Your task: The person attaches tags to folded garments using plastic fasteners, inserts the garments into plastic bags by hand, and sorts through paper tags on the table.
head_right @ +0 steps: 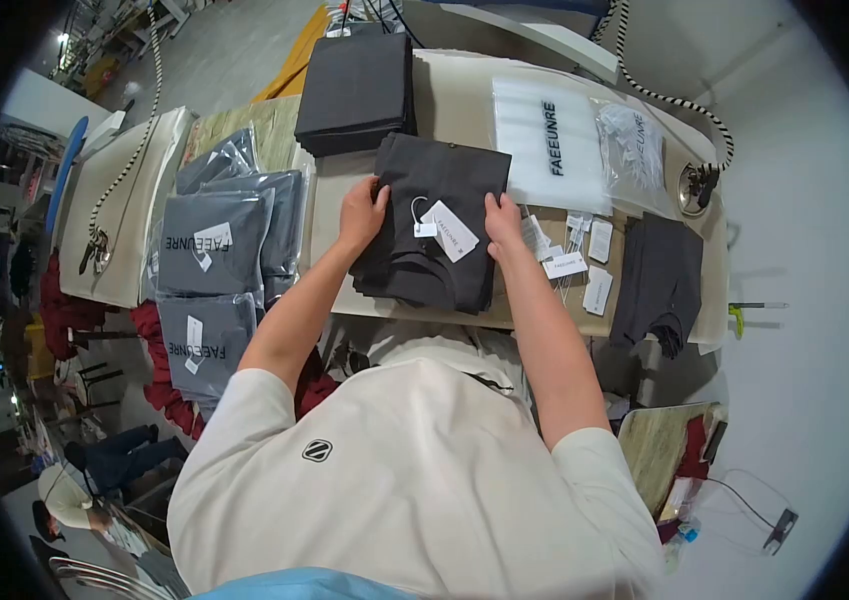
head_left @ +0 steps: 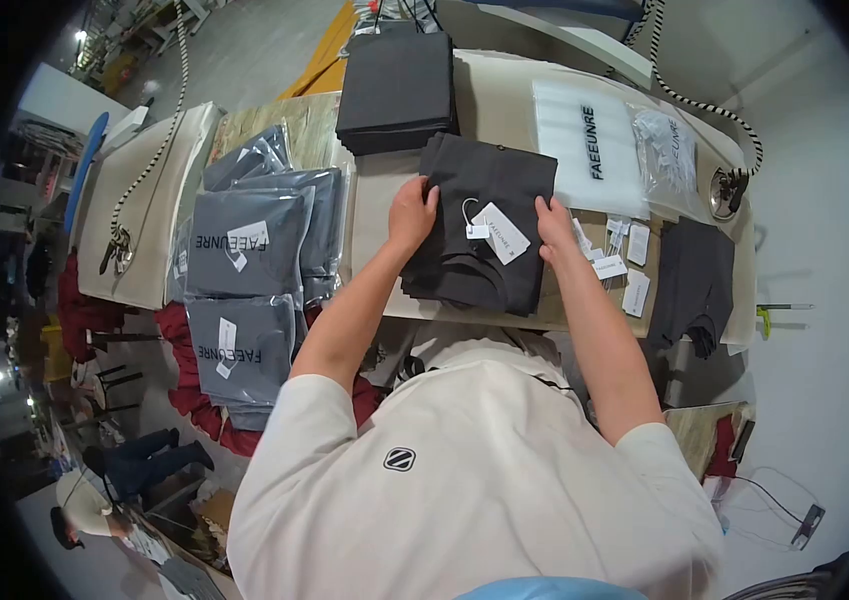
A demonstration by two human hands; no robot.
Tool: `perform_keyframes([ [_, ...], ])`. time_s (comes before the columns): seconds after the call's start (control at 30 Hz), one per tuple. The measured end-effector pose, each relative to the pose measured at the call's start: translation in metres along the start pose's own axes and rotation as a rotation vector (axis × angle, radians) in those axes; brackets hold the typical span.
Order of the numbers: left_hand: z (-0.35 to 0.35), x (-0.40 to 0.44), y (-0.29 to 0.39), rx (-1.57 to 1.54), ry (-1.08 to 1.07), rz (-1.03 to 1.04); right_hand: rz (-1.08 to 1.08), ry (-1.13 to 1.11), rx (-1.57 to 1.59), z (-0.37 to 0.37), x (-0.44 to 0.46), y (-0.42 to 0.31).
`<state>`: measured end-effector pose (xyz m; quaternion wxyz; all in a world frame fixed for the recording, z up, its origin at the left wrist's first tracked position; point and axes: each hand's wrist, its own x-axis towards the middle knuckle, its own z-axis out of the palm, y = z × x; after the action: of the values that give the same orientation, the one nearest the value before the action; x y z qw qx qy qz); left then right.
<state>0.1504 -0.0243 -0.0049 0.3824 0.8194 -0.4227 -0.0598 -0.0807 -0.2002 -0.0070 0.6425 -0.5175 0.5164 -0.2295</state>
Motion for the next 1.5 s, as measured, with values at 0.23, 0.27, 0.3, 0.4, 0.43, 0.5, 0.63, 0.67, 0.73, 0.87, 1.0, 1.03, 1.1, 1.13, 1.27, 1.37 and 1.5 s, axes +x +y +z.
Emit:
perform_keyframes([
  [0.23,-0.02,-0.072,0.015,0.094,0.057,-0.083,-0.187,0.156,-0.369,-0.005,-0.059,-0.033],
  [0.27,-0.023,-0.077,0.014,0.082,-0.009,-0.161,-0.184,0.136,-0.453,-0.01,-0.076,-0.028],
  [0.3,-0.029,-0.08,0.019,0.083,-0.012,-0.166,-0.179,0.134,-0.454,-0.013,-0.093,-0.015],
  [0.4,-0.054,-0.089,0.039,0.044,-0.252,-0.238,-0.524,0.206,-0.712,-0.023,-0.13,0.036],
  [0.43,-0.055,-0.094,0.041,0.047,-0.252,-0.245,-0.481,0.187,-0.696,-0.024,-0.137,0.051],
  [0.5,-0.053,-0.1,0.049,-0.15,-0.309,-0.386,-0.398,0.153,-0.66,-0.024,-0.144,0.065],
  [0.63,-0.067,-0.127,0.07,-0.623,-0.414,-0.732,-0.3,0.139,-0.603,-0.031,-0.155,0.05],
  [0.67,-0.069,-0.135,0.073,-0.815,-0.445,-0.867,-0.296,0.138,-0.605,-0.035,-0.155,0.05],
  [0.73,-0.072,-0.148,0.07,-0.73,-0.451,-0.798,-0.115,0.053,-0.436,-0.044,-0.15,0.051],
  [0.87,-0.075,-0.145,0.072,-0.574,-0.423,-0.7,0.113,-0.139,-0.226,-0.052,-0.136,0.039],
  [1.0,-0.068,-0.125,0.072,-0.547,-0.335,-0.691,0.017,-0.107,-0.286,-0.047,-0.131,0.044],
  [1.03,-0.062,-0.124,0.069,-0.5,-0.335,-0.598,-0.065,-0.053,-0.348,-0.046,-0.128,0.044],
  [1.1,-0.054,-0.126,0.065,-0.455,-0.336,-0.507,-0.179,-0.031,-0.311,-0.038,-0.124,0.038],
  [1.13,-0.051,-0.129,0.066,-0.413,-0.343,-0.485,-0.29,-0.01,-0.269,-0.031,-0.126,0.031],
  [1.27,-0.056,-0.121,0.091,-0.324,-0.415,-0.473,-0.381,-0.144,-0.499,-0.016,-0.133,0.001],
  [1.37,-0.056,-0.124,0.12,-0.32,-0.555,-0.551,-0.317,-0.199,-0.667,0.004,-0.154,-0.027],
  [1.5,-0.02,-0.143,0.127,-0.212,-0.569,0.165,-0.271,-0.042,-0.766,0.036,-0.17,-0.031],
])
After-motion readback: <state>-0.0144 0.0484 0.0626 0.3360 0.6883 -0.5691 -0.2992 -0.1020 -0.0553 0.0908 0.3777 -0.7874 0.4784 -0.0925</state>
